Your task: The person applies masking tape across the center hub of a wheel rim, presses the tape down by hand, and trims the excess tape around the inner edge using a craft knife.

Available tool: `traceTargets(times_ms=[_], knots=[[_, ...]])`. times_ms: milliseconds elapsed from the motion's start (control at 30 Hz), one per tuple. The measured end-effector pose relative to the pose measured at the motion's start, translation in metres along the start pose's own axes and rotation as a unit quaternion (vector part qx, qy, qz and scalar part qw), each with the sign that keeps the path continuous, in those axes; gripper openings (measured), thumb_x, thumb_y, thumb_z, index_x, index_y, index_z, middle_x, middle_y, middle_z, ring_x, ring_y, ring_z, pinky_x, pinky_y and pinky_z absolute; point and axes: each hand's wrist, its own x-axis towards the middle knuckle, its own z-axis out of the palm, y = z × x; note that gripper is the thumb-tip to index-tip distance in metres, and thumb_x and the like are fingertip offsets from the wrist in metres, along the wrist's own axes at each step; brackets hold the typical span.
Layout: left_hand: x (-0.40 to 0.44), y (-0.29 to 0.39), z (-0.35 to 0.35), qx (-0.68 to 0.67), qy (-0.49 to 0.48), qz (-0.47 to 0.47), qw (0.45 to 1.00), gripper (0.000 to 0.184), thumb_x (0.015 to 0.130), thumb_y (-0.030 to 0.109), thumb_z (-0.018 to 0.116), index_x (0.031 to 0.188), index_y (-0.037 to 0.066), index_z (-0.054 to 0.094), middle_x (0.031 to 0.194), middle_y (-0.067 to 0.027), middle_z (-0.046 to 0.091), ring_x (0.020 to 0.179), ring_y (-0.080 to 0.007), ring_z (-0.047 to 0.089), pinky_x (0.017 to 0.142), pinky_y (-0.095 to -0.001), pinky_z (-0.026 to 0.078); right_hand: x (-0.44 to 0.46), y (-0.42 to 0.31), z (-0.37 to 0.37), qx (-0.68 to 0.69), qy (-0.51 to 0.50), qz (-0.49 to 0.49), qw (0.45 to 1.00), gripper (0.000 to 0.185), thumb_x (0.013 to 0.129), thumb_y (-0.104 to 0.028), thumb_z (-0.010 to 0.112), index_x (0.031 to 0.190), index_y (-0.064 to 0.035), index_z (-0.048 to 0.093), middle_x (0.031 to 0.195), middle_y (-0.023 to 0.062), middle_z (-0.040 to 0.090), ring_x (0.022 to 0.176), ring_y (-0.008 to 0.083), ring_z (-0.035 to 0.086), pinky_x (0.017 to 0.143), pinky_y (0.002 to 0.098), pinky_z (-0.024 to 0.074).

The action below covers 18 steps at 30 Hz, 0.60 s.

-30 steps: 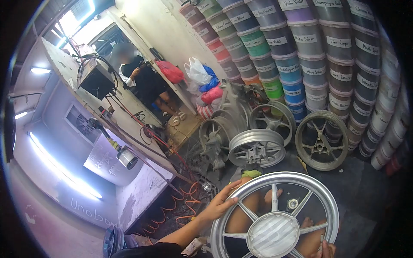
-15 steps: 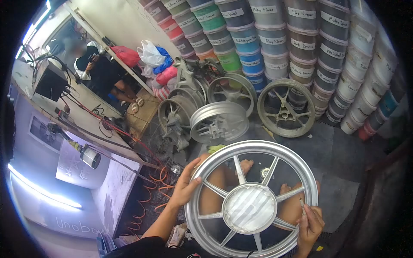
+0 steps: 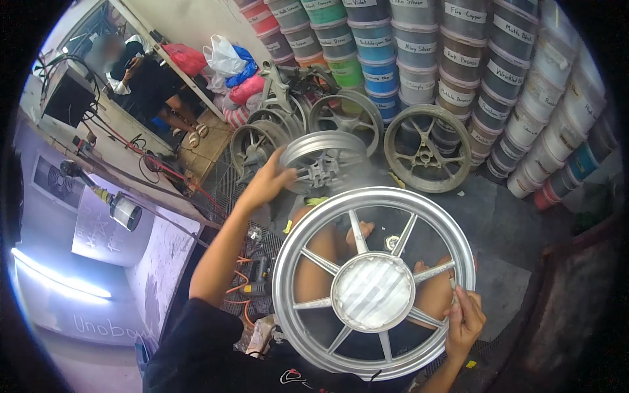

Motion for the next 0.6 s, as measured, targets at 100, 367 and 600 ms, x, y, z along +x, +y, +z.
traceTargets(times_ms=[100, 367, 600], knots=[[0.061, -0.045, -0.008, 0.215, -0.069, -0.066, 0.972, 0.084, 0.092, 0.025, 0.069, 0.160, 0.004, 0.023, 0.091, -0.0208, 0.075, 0.080, -0.0301, 0.076, 0.072, -0.0393, 0.059, -0.001, -0.003, 0.000, -0.001, 0.003, -0.004, 1.000, 0.031, 0.100, -0.004, 0.059, 0.129, 0.0018, 0.069, 0.107, 0.0119, 0.064, 0.069, 0.0104, 0.058, 0.063, 0.0244, 0.0497], [0.102, -0.135, -0.008, 0.247, -0.101, -0.210, 0.941, 0.091, 0.089, 0.016, 0.064, 0.164, 0.008, 0.013, 0.089, -0.0179, 0.075, 0.065, -0.0265, 0.073, 0.054, -0.0384, 0.059, -0.001, -0.014, 0.000, -0.011, 0.022, -0.002, 1.000, 0.034, 0.096, 0.003, 0.059, 0.127, -0.0013, 0.071, 0.100, 0.0129, 0.066, 0.070, 0.0119, 0.061, 0.061, 0.0255, 0.0518], [0.082, -0.128, -0.014, 0.286, -0.091, -0.215, 0.929, 0.094, 0.086, 0.010, 0.063, 0.165, 0.011, 0.010, 0.088, -0.0161, 0.076, 0.067, -0.0271, 0.074, 0.057, -0.0379, 0.060, 0.001, -0.012, -0.001, -0.010, 0.002, 0.007, 1.000, 0.033, 0.097, 0.000, 0.059, 0.128, 0.0009, 0.070, 0.107, 0.0128, 0.066, 0.069, 0.0104, 0.061, 0.064, 0.0255, 0.0511]])
